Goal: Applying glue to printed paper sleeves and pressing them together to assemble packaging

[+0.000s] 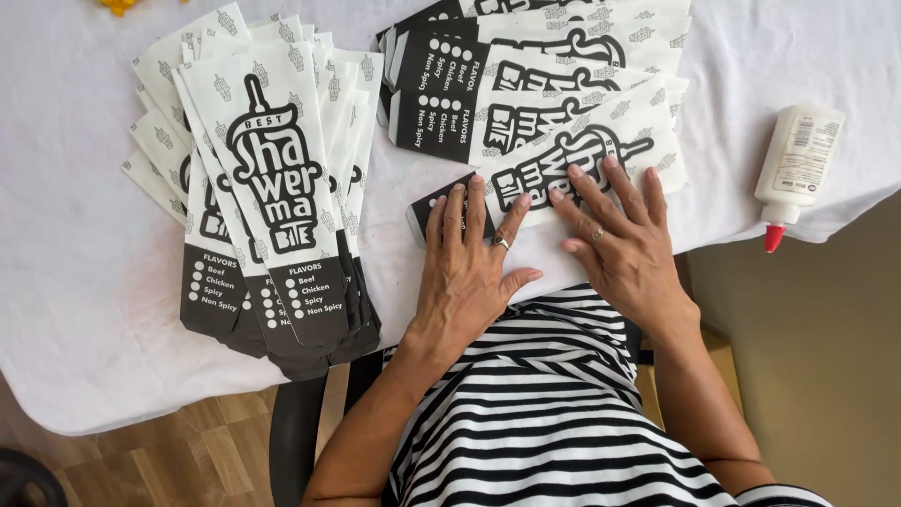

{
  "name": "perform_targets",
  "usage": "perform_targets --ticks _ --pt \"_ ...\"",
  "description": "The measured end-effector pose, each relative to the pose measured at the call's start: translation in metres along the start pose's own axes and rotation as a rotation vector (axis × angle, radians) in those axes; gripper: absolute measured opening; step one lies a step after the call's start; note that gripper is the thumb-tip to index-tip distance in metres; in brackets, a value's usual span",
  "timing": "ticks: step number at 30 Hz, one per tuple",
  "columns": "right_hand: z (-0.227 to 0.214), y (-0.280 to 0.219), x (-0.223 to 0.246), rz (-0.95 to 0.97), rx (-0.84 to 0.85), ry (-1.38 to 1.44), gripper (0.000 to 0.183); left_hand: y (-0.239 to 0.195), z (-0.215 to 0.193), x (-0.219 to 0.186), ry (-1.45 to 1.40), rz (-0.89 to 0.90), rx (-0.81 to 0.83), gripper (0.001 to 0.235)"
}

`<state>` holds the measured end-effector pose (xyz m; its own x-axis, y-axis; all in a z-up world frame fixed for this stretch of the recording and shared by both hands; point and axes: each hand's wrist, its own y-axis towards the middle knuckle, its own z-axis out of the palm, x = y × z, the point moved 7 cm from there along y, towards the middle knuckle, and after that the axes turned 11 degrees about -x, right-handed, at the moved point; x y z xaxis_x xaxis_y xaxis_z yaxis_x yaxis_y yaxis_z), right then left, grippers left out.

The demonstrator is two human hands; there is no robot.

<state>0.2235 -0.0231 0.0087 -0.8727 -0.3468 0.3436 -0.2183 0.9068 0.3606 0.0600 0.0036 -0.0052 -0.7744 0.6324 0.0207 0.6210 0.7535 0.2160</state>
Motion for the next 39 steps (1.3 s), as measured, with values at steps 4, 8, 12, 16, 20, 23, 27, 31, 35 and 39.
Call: perform_targets --ticks 4,8,12,16,20,23,27,31,35,39 --pt "0.001 0.001 -0.002 -0.021 -0.018 -0.06 0.052 0.0 0.003 0.005 -0.128 -0.068 -0.074 0.099" --pt "0.0 0.003 -0.002 -0.032 -0.013 -0.075 0.053 0.002 0.002 0.006 -0.152 -0.094 -0.108 0.101" --pt "-0.002 0.004 -0.001 -0.059 -0.039 -0.06 0.051 0.0 0.0 0.011 -0.195 -0.097 -0.111 0.096" --pt "-0.003 0.004 -0.004 -0.062 -0.04 -0.042 0.05 -0.005 0.0 0.014 -0.212 -0.081 -0.099 0.095" --pt "-0.004 0.004 -0.005 -0.08 -0.054 -0.05 0.049 -0.005 0.0 0.015 -0.196 -0.066 -0.083 0.097" --pt "-0.004 0.004 -0.005 -0.074 -0.05 -0.052 0.049 -0.005 -0.001 0.014 -0.211 -0.082 -0.104 0.094" --pt "-0.006 0.006 -0.004 -0.071 -0.049 -0.086 0.05 -0.001 -0.007 0.01 -0.254 -0.158 -0.192 0.079" --pt "-0.014 0.017 -0.002 -0.077 -0.041 -0.107 0.046 0.003 -0.008 0.006 -0.214 -0.185 -0.283 0.063" --pt "-0.019 0.036 -0.004 -0.159 -0.135 -0.111 0.032 0.006 -0.005 0.008 -0.191 -0.221 -0.376 0.046" --pt "-0.007 0.051 -0.02 -0.221 -0.138 0.085 0.04 0.006 -0.006 0.01 -0.227 -0.255 -0.374 0.044"
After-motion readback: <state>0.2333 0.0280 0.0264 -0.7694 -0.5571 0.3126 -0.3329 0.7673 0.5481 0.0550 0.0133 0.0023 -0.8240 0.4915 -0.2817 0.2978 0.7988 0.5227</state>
